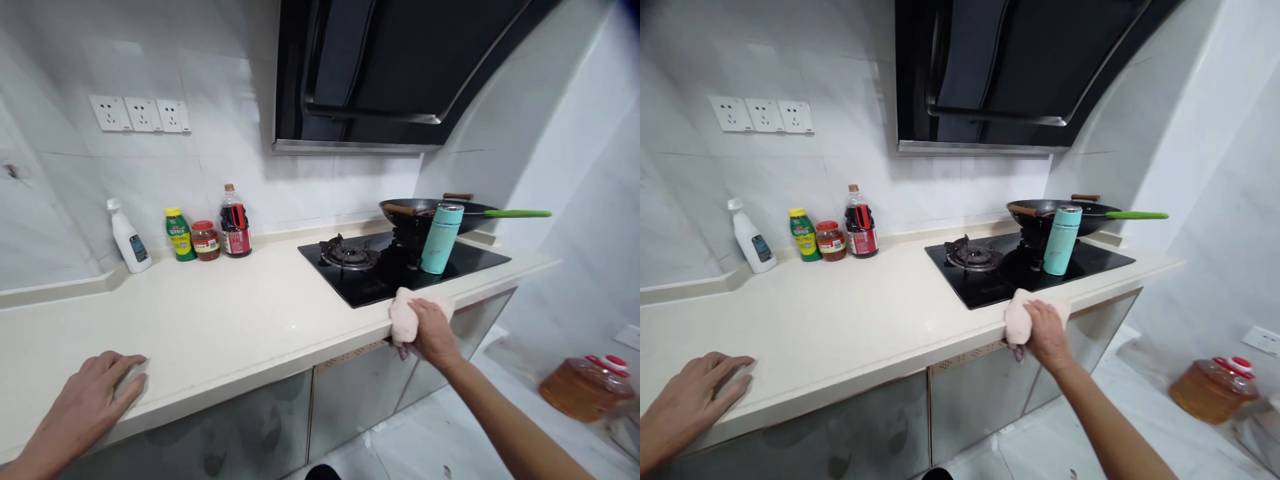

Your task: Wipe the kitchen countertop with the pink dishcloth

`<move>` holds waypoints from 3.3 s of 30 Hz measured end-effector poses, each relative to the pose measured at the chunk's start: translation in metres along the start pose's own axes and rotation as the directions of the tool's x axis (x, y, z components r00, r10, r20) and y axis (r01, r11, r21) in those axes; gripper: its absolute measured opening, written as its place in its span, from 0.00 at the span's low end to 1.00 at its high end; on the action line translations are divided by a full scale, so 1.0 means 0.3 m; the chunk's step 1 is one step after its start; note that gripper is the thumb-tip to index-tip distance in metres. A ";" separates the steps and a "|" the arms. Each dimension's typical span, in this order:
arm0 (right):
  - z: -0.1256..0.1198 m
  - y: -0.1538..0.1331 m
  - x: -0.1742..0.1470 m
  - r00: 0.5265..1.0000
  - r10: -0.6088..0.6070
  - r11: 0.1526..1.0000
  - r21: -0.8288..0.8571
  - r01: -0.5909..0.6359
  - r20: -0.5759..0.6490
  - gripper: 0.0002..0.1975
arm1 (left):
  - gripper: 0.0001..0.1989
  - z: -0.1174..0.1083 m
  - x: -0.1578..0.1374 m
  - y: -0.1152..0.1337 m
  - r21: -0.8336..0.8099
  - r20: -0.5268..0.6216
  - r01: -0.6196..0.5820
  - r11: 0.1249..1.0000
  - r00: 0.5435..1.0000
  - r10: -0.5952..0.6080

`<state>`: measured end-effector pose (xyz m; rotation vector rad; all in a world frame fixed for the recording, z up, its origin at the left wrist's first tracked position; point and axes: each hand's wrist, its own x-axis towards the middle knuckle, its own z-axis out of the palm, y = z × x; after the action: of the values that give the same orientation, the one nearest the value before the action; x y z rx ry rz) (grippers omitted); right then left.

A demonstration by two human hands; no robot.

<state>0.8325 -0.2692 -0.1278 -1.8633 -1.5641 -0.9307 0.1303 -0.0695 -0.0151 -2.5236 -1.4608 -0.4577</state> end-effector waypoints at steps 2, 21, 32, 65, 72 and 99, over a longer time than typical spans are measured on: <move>-0.007 -0.156 0.008 0.998 -0.043 0.998 0.036 0.044 -0.050 0.23 | 0.28 0.001 0.003 0.001 -0.004 0.013 0.012 1.000 1.000 -0.012; -0.016 -1.359 0.176 0.830 -0.453 0.773 0.320 0.548 -0.325 0.17 | 0.25 -0.008 0.004 -0.020 -0.042 0.004 0.057 0.998 0.998 -0.057; 0.005 -0.438 0.059 0.931 -0.261 0.913 0.247 0.324 -0.255 0.22 | 0.23 0.026 0.003 -0.054 -0.074 -0.014 0.063 0.995 0.998 -0.064; -0.185 -0.887 0.182 0.983 -0.005 0.620 0.772 -0.143 0.185 0.29 | 0.22 -0.017 -0.038 0.054 -0.128 -0.081 0.061 0.990 0.994 -0.072; -0.217 -0.724 0.432 0.912 0.360 0.662 0.635 -0.398 0.198 0.42 | 0.19 -0.002 -0.055 0.062 -0.119 -0.144 0.055 0.991 0.987 -0.072; 0.364 -0.635 0.637 0.807 -0.016 0.948 0.266 -0.175 0.590 0.36 | 0.21 -0.047 -0.198 -0.439 0.035 -0.092 -0.068 0.997 0.993 0.071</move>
<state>0.6817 -0.0320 -0.0525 -2.0658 -1.8215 -0.0277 -0.0142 -0.0566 -0.0220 -2.4842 -1.3319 -0.5288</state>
